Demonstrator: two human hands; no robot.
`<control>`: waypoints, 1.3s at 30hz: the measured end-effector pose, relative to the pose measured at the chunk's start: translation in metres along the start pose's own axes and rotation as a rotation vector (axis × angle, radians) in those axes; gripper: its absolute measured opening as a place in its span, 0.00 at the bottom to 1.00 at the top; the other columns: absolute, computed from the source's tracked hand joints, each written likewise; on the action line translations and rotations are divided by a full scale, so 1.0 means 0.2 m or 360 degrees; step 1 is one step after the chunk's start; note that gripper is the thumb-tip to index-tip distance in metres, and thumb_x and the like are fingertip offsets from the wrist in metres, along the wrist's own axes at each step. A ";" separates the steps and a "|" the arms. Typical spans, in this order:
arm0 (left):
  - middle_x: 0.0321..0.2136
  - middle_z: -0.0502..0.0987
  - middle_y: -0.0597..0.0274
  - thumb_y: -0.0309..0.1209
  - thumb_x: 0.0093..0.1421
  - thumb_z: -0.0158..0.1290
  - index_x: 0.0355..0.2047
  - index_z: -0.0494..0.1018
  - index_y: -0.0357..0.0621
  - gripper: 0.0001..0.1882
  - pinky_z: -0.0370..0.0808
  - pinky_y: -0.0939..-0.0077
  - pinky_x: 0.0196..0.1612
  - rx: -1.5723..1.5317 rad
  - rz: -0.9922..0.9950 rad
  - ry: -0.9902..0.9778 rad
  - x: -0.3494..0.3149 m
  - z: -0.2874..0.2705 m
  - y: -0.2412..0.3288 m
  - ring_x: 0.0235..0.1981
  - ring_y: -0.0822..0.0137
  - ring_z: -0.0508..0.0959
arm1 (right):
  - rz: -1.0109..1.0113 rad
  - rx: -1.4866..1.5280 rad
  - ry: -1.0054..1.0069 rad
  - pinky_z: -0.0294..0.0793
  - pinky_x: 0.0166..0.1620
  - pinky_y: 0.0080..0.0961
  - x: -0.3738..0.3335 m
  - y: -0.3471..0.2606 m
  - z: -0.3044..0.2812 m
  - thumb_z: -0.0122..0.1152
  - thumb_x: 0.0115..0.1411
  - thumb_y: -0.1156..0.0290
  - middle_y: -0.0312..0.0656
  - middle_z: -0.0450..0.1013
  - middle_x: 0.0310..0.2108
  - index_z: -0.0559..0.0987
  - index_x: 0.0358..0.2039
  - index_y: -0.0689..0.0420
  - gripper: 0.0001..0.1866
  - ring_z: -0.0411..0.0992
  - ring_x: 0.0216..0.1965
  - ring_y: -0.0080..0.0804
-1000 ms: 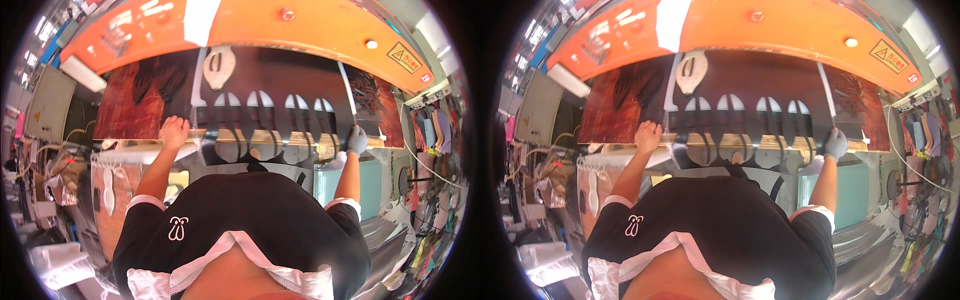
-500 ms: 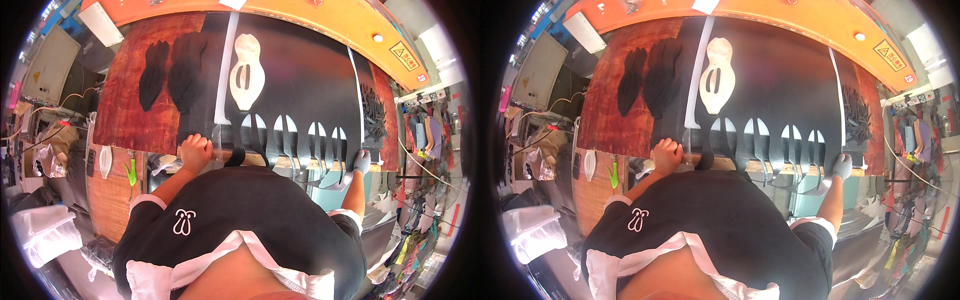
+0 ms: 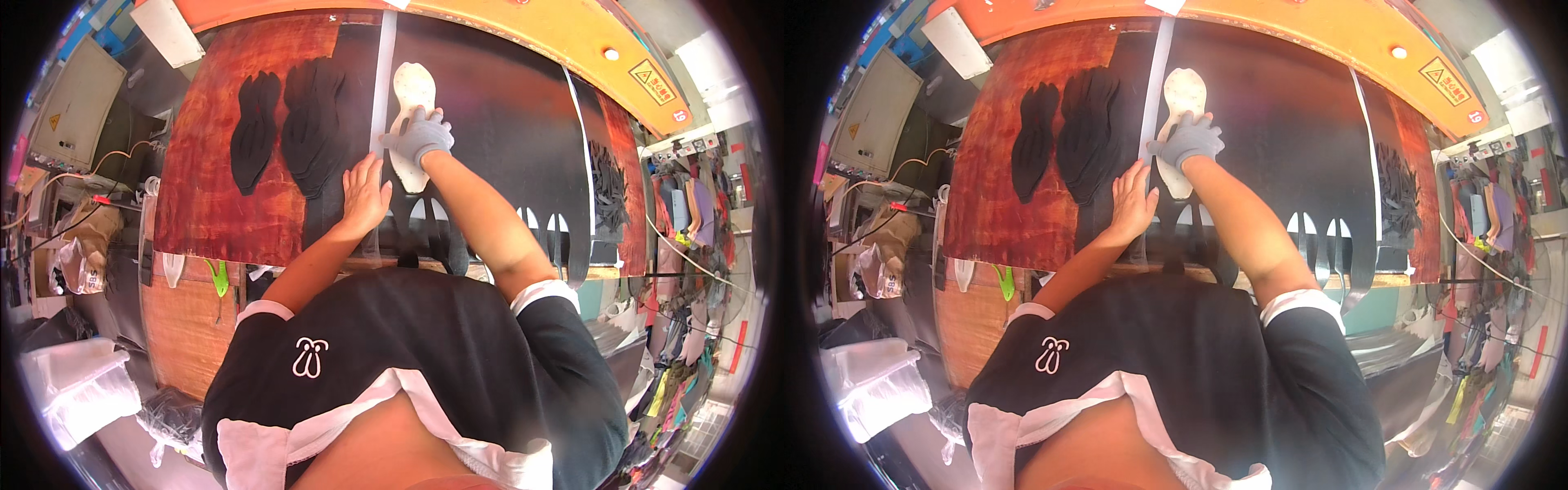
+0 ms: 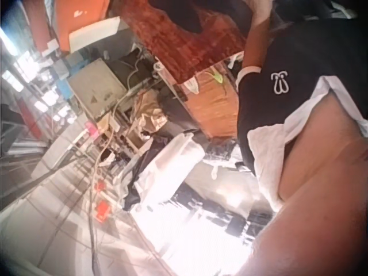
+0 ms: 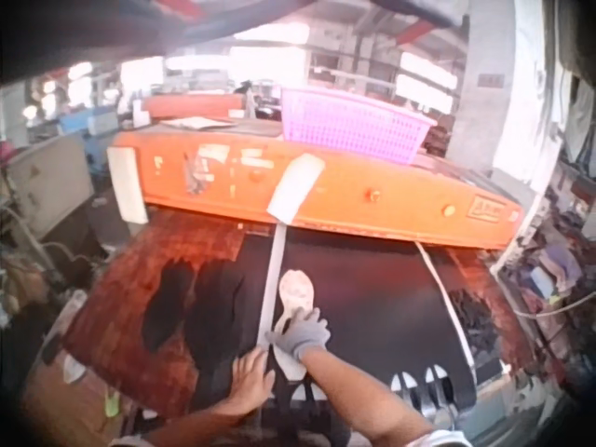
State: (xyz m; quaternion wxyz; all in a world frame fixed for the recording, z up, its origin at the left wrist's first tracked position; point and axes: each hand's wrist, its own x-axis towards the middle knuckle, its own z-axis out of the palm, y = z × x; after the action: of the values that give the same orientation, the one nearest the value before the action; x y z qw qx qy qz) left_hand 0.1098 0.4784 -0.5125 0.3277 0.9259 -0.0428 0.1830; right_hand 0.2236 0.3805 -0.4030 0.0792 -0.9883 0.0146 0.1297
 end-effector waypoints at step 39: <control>0.16 0.72 0.56 0.34 0.63 0.42 0.28 0.67 0.34 0.14 0.69 0.73 0.12 -0.0975 -0.1011 -0.0653 0.41 -0.09 0.05 0.11 0.68 0.72 | -0.0160 0.3257 -0.0622 0.69 0.37 0.23 0.23 0.52 -0.02 0.58 0.51 0.61 0.33 0.69 0.33 0.72 0.45 0.53 0.21 0.67 0.33 0.25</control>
State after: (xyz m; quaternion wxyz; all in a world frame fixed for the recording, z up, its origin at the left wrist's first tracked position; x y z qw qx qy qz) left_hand 0.1780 0.4849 -0.4632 0.6097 0.7711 0.1261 -0.1334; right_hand 0.2638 0.2773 -0.4272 0.8853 -0.4103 0.0634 0.2096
